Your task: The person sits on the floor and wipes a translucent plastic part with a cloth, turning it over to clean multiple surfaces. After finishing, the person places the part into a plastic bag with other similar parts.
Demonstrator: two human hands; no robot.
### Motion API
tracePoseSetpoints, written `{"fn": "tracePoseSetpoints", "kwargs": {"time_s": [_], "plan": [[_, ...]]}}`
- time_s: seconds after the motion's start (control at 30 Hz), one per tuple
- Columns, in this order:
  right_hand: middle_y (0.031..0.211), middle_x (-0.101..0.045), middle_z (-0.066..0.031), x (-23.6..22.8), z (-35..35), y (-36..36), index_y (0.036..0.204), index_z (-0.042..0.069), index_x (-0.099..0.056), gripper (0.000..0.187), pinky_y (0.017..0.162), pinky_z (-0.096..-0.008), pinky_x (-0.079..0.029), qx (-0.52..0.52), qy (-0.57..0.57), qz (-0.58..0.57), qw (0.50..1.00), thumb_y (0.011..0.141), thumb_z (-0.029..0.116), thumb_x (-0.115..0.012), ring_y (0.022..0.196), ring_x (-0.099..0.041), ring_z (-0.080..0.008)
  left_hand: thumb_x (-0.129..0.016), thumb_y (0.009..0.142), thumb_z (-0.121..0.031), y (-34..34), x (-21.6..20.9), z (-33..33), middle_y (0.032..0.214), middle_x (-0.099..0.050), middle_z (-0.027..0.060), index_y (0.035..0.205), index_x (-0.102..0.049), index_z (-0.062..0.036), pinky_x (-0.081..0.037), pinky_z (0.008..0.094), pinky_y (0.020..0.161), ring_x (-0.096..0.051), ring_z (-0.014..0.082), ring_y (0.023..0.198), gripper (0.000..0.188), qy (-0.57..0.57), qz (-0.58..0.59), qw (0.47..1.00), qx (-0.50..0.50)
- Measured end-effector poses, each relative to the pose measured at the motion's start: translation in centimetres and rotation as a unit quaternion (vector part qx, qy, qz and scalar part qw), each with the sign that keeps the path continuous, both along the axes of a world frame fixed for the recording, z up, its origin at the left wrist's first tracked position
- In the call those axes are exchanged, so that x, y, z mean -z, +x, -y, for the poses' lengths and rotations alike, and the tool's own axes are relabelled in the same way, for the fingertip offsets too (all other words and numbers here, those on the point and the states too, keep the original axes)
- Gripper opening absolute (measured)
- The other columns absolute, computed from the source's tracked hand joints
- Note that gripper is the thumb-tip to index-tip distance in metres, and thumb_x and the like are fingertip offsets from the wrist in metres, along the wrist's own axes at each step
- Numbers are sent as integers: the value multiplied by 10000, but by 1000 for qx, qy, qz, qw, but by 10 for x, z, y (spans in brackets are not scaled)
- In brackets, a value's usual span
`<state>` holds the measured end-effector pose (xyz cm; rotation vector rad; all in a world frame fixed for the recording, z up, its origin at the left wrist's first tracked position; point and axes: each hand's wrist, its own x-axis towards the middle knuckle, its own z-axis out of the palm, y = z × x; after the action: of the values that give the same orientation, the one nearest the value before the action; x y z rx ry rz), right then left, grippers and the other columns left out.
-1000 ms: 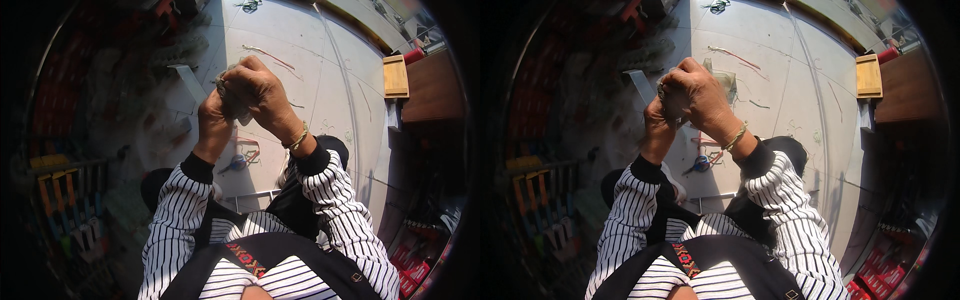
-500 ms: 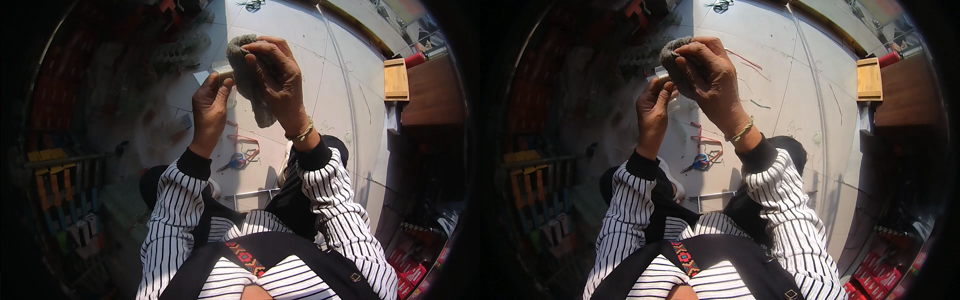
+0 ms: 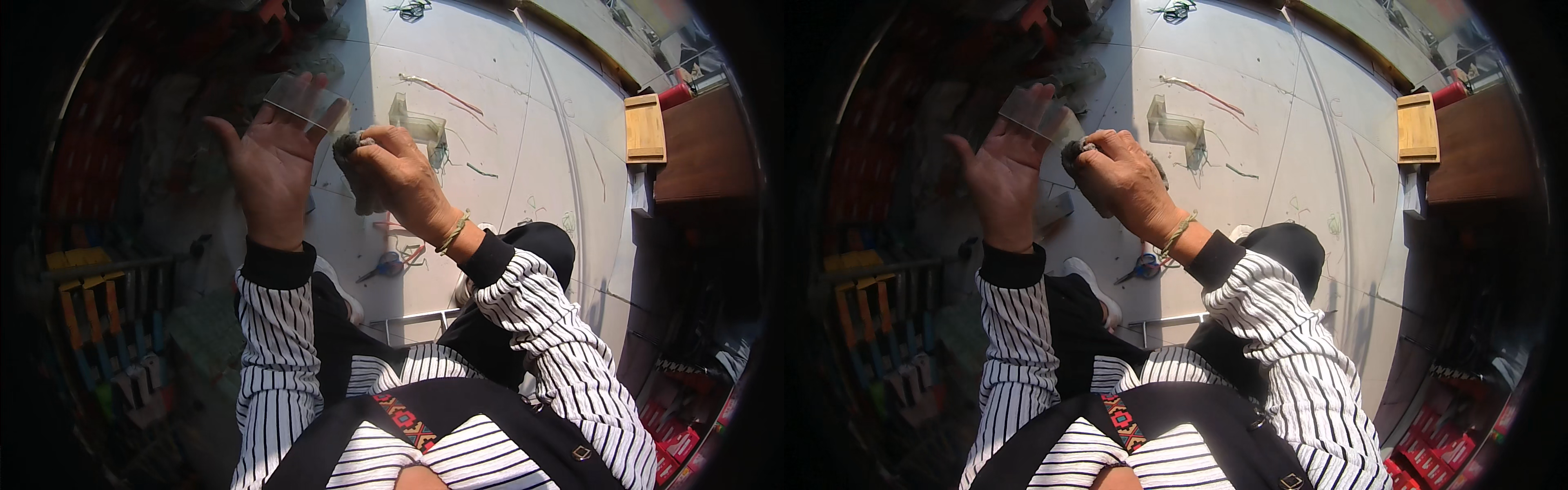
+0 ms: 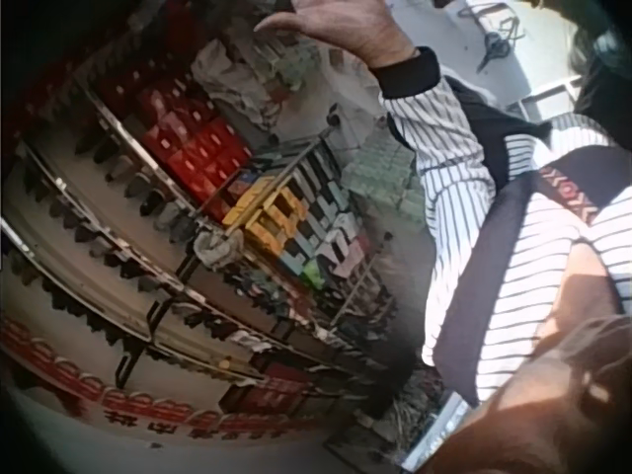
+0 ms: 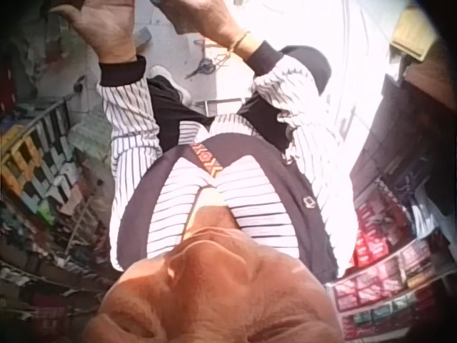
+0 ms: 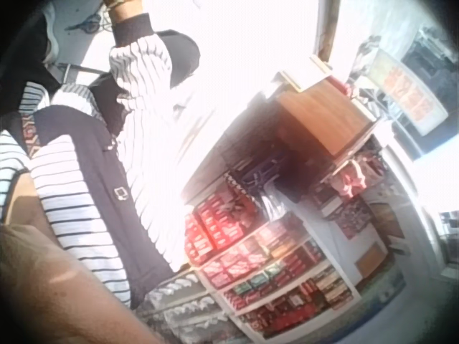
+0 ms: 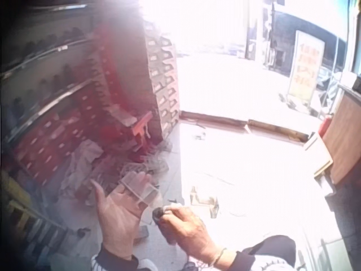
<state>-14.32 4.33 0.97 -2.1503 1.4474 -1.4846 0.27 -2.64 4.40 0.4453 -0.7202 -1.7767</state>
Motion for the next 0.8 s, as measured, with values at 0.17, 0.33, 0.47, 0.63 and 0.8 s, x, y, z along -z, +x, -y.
{"fn": "tracePoseSetpoints", "kwargs": {"time_s": [0.17, 0.33, 0.47, 0.63, 0.8], "plan": [[1125, -537, -132, -15, -1, -7, 1046, 59, -630, 299, 781, -316, -511, 22, -89, 79, 993, 775, -67, -615, 974, -598, -268, -374, 841, -722, -4, 5, -4, 1393, -363, 212, 1384, -248, 69, -357, 463, 1058, -397, 330, 1287, 968, 27, 32, 999, -28], [1241, -519, -137, -14, 12, -9, 1065, 80, -619, 351, 942, -400, -426, 40, -77, -1, 996, 731, 28, -712, 1074, -523, -341, -352, 865, -703, -35, 2, -30, 1336, -465, 160, 1356, -329, 69, -352, 358, 1044, -477, 236, 1202, 916, 23, 27, 998, 52], [1213, -528, -143, -3, 12, -7, 1037, 76, -617, 313, 900, -387, -463, 8, -90, 14, 996, 744, -4, -693, 1070, -536, -330, -347, 856, -716, -17, -7, -19, 1385, -404, 222, 1369, -287, 88, -334, 401, 1067, -426, 297, 1263, 956, 14, -6, 999, 37], [1184, -538, -136, -8, 8, -15, 1026, 56, -619, 271, 810, -301, -517, 23, -15, 117, 993, 778, -49, -642, 972, -611, -240, -328, 885, -680, 10, -3, 3, 1376, -377, 300, 1361, -231, 142, -334, 449, 1097, -383, 364, 1304, 955, 64, -37, 996, -46], [1200, -541, -144, -19, 8, -20, 1109, 53, -599, 289, 850, -303, -501, -3, -63, 181, 981, 828, -4, -628, 1042, -593, -232, -351, 932, -593, 7, 5, 5, 1344, -428, 289, 1327, -298, 146, -383, 434, 1066, -450, 340, 1258, 839, 102, -211, 964, 127]]}}
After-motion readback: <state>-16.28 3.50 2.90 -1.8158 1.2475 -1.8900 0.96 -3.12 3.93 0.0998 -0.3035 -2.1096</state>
